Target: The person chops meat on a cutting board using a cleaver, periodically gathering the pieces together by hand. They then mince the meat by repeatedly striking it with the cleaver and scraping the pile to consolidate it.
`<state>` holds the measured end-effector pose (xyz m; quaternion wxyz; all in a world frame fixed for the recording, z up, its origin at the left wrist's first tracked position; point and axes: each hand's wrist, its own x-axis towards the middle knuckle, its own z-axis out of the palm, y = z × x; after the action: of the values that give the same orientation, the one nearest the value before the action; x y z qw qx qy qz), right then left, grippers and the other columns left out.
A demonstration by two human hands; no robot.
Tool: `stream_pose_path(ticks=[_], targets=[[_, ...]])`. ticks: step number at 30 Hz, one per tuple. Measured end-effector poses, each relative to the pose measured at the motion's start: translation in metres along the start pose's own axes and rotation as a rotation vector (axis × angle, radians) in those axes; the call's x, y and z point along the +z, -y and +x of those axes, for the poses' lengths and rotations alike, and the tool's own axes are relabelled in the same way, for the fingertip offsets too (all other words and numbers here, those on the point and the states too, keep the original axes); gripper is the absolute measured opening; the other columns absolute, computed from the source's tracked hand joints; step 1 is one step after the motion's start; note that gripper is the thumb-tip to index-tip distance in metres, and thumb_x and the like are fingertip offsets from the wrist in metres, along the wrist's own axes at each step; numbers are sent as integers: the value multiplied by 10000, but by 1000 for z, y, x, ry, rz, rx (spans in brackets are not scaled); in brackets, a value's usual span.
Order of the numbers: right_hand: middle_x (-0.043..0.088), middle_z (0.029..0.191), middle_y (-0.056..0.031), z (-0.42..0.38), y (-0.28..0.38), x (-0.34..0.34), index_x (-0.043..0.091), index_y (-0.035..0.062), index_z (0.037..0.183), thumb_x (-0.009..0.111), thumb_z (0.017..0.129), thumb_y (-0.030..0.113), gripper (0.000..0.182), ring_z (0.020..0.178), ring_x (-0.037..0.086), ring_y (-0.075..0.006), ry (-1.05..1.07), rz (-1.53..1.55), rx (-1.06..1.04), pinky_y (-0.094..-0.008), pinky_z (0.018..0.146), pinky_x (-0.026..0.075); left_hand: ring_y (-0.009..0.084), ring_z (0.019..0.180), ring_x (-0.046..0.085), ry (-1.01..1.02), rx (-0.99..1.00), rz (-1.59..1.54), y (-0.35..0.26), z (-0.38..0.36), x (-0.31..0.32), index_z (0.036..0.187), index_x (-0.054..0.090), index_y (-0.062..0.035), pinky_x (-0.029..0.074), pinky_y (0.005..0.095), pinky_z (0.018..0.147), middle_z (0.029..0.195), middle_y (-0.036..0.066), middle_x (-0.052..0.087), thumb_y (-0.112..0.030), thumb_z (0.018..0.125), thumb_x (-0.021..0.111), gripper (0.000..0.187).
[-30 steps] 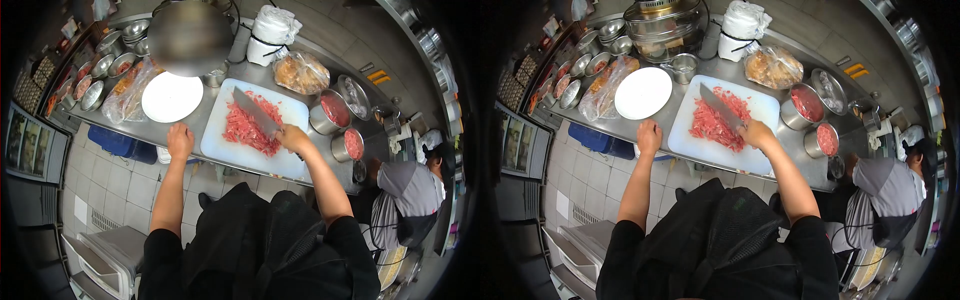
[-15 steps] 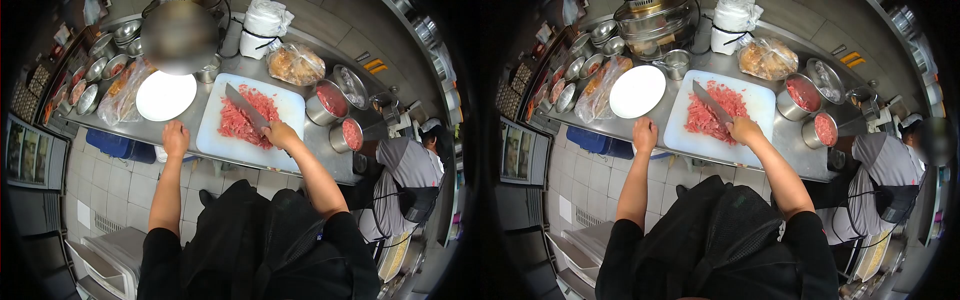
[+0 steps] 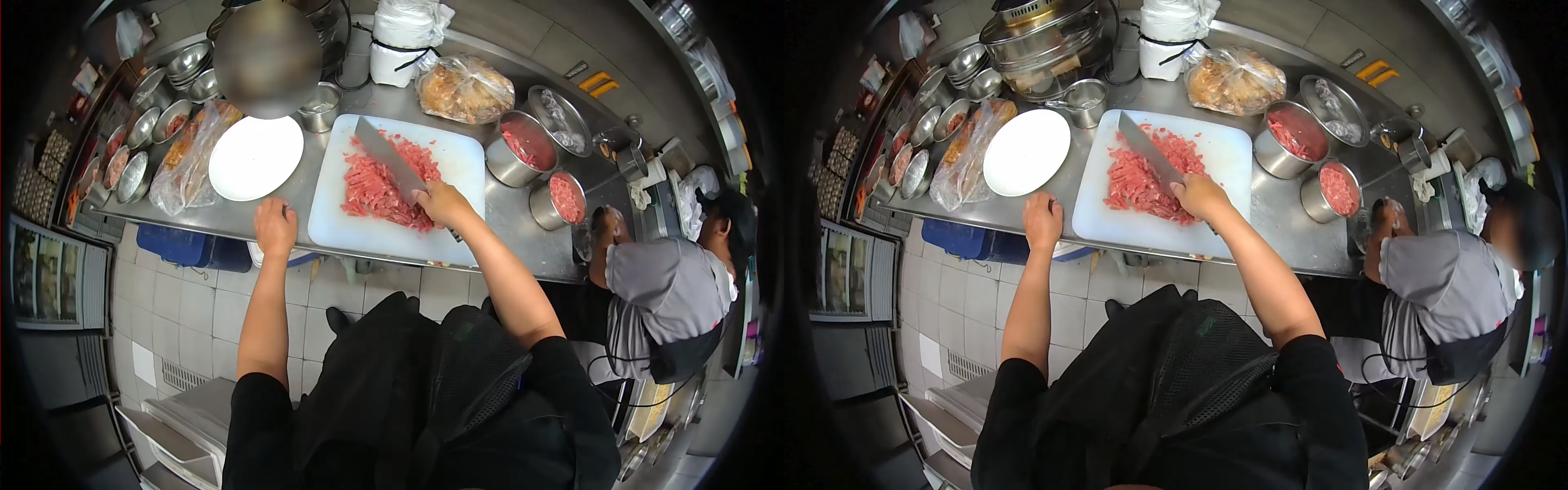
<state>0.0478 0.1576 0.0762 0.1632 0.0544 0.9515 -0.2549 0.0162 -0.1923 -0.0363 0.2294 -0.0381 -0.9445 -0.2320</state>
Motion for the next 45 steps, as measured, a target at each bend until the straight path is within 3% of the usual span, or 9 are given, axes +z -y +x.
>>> stream_pose_path(ticks=[5,7,11,16,26,32,37,39,45], targets=[[634,626,-138,-48,-34,-5,604,-32,1006,510,977,376,420,474,612,-238,-157,351,59,-378,505,488,323,954,569,-32,10,-78,-5,-1,3,913,636,-84,439,451,840,974,99,628,-96,777,652,137],[616,604,-129,-54,-60,11,598,-31,963,519,980,373,412,453,594,-221,-198,434,70,-366,485,473,342,930,582,-87,173,-136,-35,-8,6,924,644,-50,455,451,822,968,122,641,-103,825,644,112],[549,547,-77,-58,-93,52,544,12,834,546,982,343,364,394,520,-179,-276,813,76,-333,407,415,303,983,599,150,530,-418,-143,-26,14,967,679,-60,447,446,819,1047,118,664,-162,829,677,171],[511,531,-43,-58,-94,56,516,36,803,558,981,293,316,374,484,-161,-330,1113,104,-315,374,387,269,934,562,323,642,-257,-229,-39,33,941,655,-94,390,418,808,918,75,589,-162,779,710,184],[503,540,-36,-59,-104,56,500,59,847,575,967,297,276,352,467,-155,-315,1296,116,-301,331,378,265,881,553,272,733,-224,-193,-28,39,879,637,-101,386,425,757,858,70,554,-59,699,657,186],[514,546,-48,-60,-102,53,516,39,847,583,952,277,270,375,480,-159,-278,1263,116,-316,366,381,268,920,576,184,500,-157,-172,-1,15,925,675,-81,403,414,789,925,63,627,-88,744,674,181],[517,548,-53,-60,-103,53,522,29,846,578,948,271,269,372,479,-161,-287,1234,102,-320,376,382,336,1275,451,129,458,-58,-200,-20,21,1212,615,-33,307,518,1052,1286,156,556,-399,795,720,565],[518,547,-53,-60,-104,54,523,27,845,581,947,274,274,372,481,-162,-286,1235,101,-320,376,382,372,1440,256,274,515,60,-211,-26,25,1428,423,-8,152,604,1138,1509,196,364,-559,759,725,917],[529,558,-55,-61,-103,51,532,17,852,586,943,281,285,380,495,-163,-288,1220,126,-319,381,394,400,1475,145,261,361,229,-182,8,43,1520,252,-30,62,654,1140,1566,222,247,-735,691,671,1166]])
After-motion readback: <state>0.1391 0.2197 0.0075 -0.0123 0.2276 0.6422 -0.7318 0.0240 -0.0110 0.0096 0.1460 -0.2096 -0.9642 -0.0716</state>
